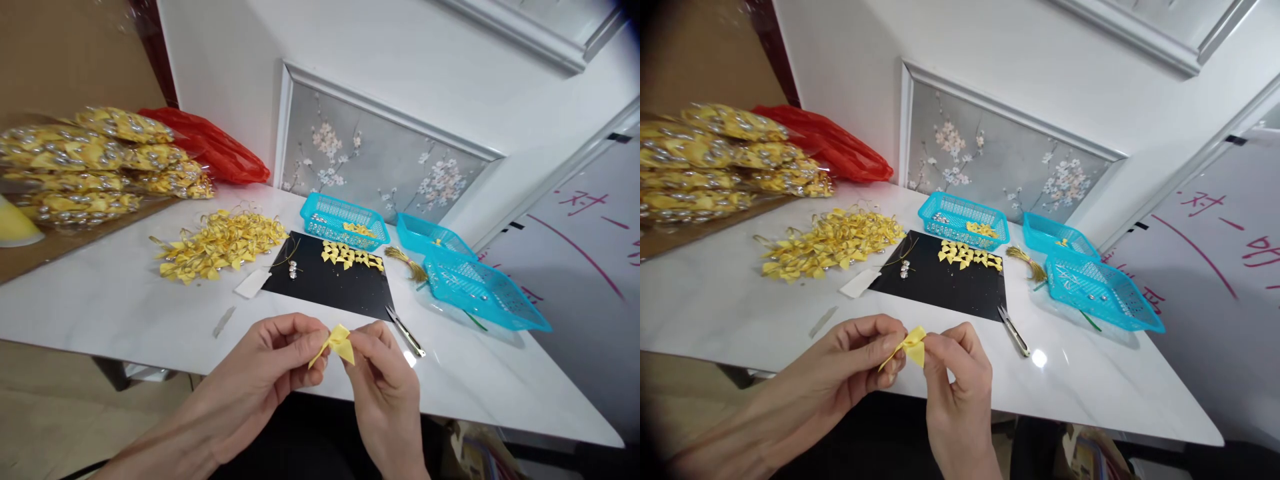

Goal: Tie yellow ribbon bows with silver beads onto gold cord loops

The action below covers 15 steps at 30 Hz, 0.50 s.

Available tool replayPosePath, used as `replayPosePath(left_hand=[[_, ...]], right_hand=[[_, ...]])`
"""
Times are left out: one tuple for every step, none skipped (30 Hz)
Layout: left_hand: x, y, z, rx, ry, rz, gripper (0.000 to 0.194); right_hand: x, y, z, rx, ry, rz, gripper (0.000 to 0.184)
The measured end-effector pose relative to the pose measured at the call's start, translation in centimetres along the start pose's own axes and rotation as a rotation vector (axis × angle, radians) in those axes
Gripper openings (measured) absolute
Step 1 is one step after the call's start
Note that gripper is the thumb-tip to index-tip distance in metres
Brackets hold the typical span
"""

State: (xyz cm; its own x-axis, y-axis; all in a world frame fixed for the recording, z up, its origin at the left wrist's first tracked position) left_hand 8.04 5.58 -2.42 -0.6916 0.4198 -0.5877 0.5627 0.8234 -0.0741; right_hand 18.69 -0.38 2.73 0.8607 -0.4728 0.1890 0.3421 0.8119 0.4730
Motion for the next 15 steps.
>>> replayPosePath(left_hand=[[0.0, 0.0, 0.1, 0.005, -0.003, 0.003, 0.013], [0.0, 0.0, 0.2, 0.011, -0.008, 0.005, 0.013], [-0.1, 0.1, 0.3, 0.017, -0.015, 0.006, 0.013], [-0.1, 0.1, 0.4, 0.024, -0.023, 0.005, 0.013], [0.0, 0.1, 0.5, 0.032, -0.031, 0.002, 0.012], [0.0, 0.0, 0.6, 0.04, -0.041, 0.001, 0.012], [0.0, 0.0, 0.7, 0.049, -0.05, 0.001, 0.012], [0.0, 0.0, 0.8, 0.061, -0.061, 0.002, 0.011], [-0.1, 0.0, 0.9, 0.075, -0.072, 0.004, 0.011], [-0.1, -0.1, 1.1, 0.09, -0.083, 0.006, 0.011], [-0.1, -0.1, 1.2, 0.106, -0.092, 0.007, 0.011], [0.0, -0.2, 1.4, 0.119, -0.1, 0.005, 0.011], [0.0, -0.2, 1.5, 0.129, -0.103, 0.002, 0.011], [0.0, -0.2, 1.6, 0.134, -0.101, -0.001, 0.011], [0.1, -0.2, 1.6, 0.133, -0.093, -0.001, 0.011]], right_hand=[[0.0, 0.0, 0.0, 0.001, 0.001, 0.004, 0.028], [0.0, 0.0, 0.0, 0.001, 0.003, 0.008, 0.028], [-0.1, -0.1, -0.1, 0.0, 0.005, 0.01, 0.028], [0.0, -0.1, -0.2, 0.001, 0.007, 0.01, 0.028], [0.0, -0.1, -0.2, 0.003, 0.008, 0.009, 0.028], [0.0, -0.2, -0.3, 0.007, 0.008, 0.007, 0.028], [0.0, -0.2, -0.3, 0.011, 0.008, 0.005, 0.028], [0.0, -0.2, -0.4, 0.015, 0.008, 0.0, 0.029], [0.1, -0.2, -0.4, 0.017, 0.008, -0.005, 0.029], [0.1, -0.1, -0.5, 0.02, 0.007, -0.011, 0.029], [0.2, -0.1, -0.5, 0.023, 0.006, -0.019, 0.028], [0.2, -0.1, -0.5, 0.027, 0.004, -0.028, 0.027], [0.2, 0.0, -0.5, 0.03, -0.001, -0.035, 0.026], [0.2, 0.0, -0.5, 0.033, -0.008, -0.042, 0.024], [0.2, 0.0, -0.6, 0.027, -0.019, -0.048, 0.023]])
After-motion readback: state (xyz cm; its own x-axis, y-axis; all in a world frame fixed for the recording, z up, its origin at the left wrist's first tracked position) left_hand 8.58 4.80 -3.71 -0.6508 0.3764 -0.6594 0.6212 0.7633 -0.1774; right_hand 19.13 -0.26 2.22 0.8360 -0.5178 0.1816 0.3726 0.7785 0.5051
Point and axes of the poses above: each hand's wrist, its own y-axis towards the middle knuckle, its own x-axis out of the back of the hand, z = x × y, the point moved 10 cm from there along y, towards the middle knuckle, and after that the axes turned 10 degrees about -x, right-handed, at the moved point
